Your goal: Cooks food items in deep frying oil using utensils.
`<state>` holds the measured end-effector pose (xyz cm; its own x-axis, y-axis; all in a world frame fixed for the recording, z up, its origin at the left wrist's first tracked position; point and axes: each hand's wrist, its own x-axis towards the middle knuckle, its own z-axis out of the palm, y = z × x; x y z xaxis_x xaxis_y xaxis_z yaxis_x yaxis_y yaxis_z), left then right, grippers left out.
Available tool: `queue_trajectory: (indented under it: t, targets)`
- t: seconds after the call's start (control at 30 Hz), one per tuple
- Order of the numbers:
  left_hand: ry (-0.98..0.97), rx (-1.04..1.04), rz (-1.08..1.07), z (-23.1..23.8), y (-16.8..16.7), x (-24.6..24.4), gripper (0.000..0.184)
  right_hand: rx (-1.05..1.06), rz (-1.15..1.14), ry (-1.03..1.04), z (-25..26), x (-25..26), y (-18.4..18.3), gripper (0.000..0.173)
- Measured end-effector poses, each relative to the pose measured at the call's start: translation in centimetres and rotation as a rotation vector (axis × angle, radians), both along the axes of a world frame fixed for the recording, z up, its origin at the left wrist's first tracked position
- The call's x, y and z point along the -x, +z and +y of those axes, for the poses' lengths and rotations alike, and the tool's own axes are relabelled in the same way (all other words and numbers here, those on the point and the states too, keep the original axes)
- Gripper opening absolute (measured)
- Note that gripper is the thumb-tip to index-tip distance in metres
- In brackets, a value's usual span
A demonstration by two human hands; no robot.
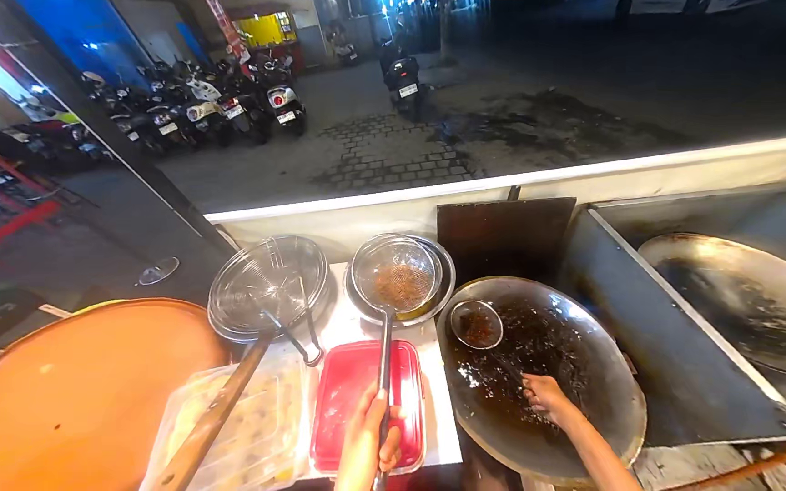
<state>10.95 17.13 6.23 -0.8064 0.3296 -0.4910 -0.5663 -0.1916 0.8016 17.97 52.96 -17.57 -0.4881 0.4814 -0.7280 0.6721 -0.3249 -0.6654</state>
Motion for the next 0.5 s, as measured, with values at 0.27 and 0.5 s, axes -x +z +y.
queue_trajectory:
  t: [0.27,0.5]
  targets:
    - [0.036,-0.008,-0.015,0.0,0.0,0.1,0.037,-0.061,0.008,0.017,0.2,-4.1,2.5,0.04]
    - [0.084,0.021,0.03,0.2,0.2,0.9,0.037,-0.134,0.032,0.059,2.6,-5.8,5.9,0.04]
